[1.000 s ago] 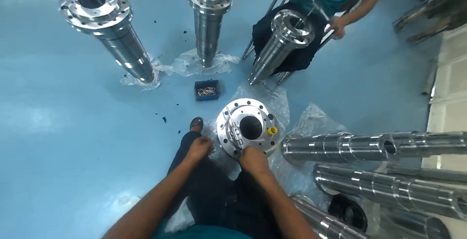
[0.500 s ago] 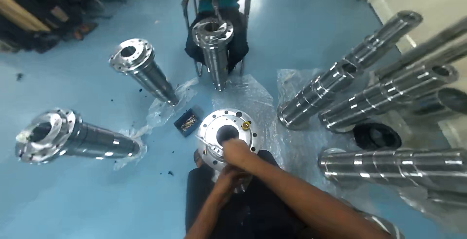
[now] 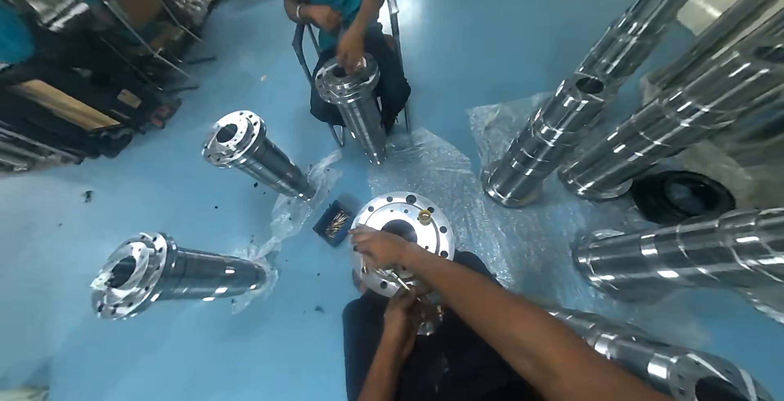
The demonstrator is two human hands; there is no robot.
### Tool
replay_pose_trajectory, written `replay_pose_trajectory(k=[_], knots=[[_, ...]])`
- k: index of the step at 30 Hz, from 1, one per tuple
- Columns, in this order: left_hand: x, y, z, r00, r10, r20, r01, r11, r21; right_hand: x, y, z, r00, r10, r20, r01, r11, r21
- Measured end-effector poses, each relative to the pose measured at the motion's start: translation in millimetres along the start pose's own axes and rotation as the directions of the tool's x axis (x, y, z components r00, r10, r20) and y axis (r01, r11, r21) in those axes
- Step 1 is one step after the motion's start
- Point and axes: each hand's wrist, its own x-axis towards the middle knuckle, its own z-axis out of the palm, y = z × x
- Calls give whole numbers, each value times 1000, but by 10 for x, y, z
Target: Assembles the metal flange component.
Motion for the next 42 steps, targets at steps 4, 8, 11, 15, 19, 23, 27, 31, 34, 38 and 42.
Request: replay_pose_trajectory(k=[4,8,11,15,19,23,27,31,34,38,42], knots=[[-93,17,-97,999,20,-42,-17,997,75,-67,89,-15,994,-18,-111,17,1000,-13],[-144,26,-239,991,88,-98,-68,980,187,-146,143,-69,982,3,-187,-14,998,-61],[-177,61,-304,973,156,-170,-101,951,293,-205,192,-121,976,45,-211,-63,995,-80],[-197,101,-414,942,270,-199,-163,887,431,-297,231,-170,970,112,-214,-131,988,-79],[-204,136,-437,914,323,-247,-145,826,544,-352,172,-215,957,174,-232,-188,981,-39],[-208,177,-546,850,445,-281,-159,726,669,-503,94,-247,928,248,-280,-266,964,-29],[-158,217,-662,777,567,-274,-279,700,658,-718,-9,-236,885,315,-342,-337,942,-5],[-131,205,-682,754,602,-264,-339,700,628,-732,-110,-233,854,386,-348,-408,913,14],[-125,206,-687,748,606,-269,-345,702,623,-714,-76,-209,843,400,-361,-417,908,32],[-149,218,-658,763,576,-294,-296,716,632,-697,-91,-201,787,466,-404,-465,879,107],[-187,230,-632,775,571,-271,-254,675,693,-563,-286,-243,613,706,-355,-659,705,263]])
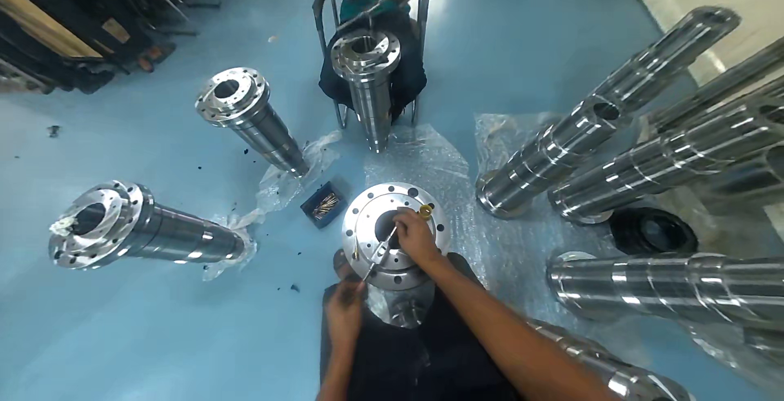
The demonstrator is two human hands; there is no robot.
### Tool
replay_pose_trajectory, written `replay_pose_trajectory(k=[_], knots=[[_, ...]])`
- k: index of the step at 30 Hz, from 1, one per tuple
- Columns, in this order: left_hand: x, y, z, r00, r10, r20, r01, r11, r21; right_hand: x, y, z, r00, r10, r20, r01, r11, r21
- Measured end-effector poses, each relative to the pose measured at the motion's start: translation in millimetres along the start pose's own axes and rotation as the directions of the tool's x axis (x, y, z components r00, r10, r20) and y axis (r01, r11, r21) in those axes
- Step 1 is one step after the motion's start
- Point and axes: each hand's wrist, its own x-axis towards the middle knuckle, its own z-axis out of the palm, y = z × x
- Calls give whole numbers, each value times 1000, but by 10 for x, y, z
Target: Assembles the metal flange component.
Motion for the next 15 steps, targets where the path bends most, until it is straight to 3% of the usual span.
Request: replay_pose_trajectory(k=[3,9,11,15], knots=[[-30,19,-19,998,-25,55,22,999,50,80,-119,24,994,109,-5,-108,994,21],[-191,213,166,952,-181,246,161,982,96,430,-357,121,961,97,258,-93,995,-30],[-184,206,194,956,-182,229,162,981,106,492,-382,115,948,84,306,-57,994,-98],[-176,133,143,996,-53,70,36,974,223,412,-97,6,968,-43,247,84,984,-155]])
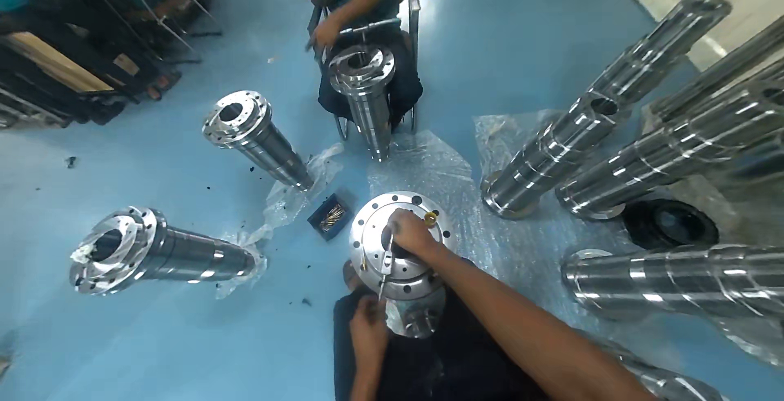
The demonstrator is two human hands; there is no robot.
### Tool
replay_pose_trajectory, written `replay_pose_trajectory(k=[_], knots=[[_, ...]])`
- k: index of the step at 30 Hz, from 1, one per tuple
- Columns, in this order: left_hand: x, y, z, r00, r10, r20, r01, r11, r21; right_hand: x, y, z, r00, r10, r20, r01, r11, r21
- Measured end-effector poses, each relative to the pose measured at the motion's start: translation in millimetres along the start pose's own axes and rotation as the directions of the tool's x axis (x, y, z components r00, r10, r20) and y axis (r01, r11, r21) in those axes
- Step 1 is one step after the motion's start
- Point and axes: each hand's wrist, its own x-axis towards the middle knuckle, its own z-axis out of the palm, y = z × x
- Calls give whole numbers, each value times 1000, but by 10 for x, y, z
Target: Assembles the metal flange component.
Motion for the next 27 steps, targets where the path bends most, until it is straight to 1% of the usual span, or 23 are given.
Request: replay_pose_trajectory(k=[2,5,9,13,21,27], knots=[[33,-70,-30,992,75,-99,-69,996,60,-133,126,-22,998,-1,-67,-1,999,-34],[128,-203,-27,973,154,-174,-144,987,71,-294,271,-16,990,-10,-139,4,999,-46],[141,-240,-6,969,158,-192,-155,987,28,-290,217,-8,989,27,-148,-30,999,-20],[136,-213,-19,970,159,-184,-158,987,21,-303,204,17,981,16,-196,-16,1000,3],[127,-207,-15,973,141,-182,-145,989,-6,-320,169,57,980,54,-192,-52,999,15],[131,-220,-23,976,132,-175,-139,990,-32,-329,137,28,981,118,-154,-109,992,66]])
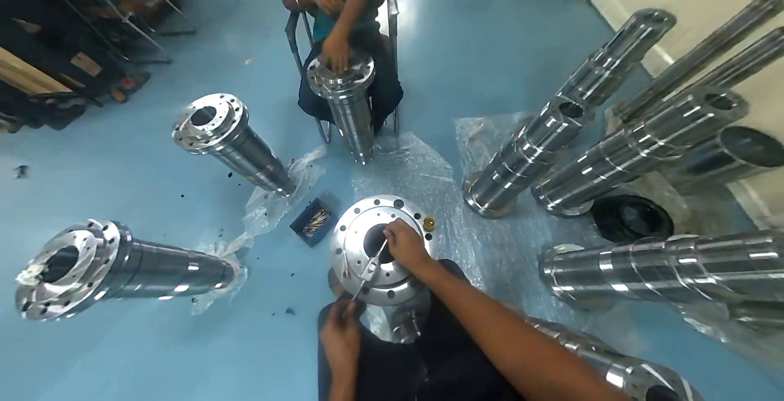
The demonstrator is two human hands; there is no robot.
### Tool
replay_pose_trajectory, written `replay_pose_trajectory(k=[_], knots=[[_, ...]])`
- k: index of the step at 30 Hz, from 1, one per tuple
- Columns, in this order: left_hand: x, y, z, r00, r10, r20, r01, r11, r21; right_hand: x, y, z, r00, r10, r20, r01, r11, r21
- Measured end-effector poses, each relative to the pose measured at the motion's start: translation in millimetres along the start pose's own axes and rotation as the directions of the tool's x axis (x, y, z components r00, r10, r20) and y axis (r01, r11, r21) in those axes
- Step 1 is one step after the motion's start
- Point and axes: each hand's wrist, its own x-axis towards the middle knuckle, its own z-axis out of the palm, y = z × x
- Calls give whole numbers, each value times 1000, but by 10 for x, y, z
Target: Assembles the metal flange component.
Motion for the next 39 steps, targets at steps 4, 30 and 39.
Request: replay_pose_trajectory(k=[4,30,39], knots=[[2,10,-8,999,28,-35,-27,999,47,3,21,-5,1000,-3,-16,3,1000,12],[311,-124,-92,978,182,-105,-169,978,123,-368,150,-13,985,148,-88,-141,987,77],[570,-196,-82,982,163,-99,-162,987,21,-610,231,-16,982,175,-67,-172,984,39]])
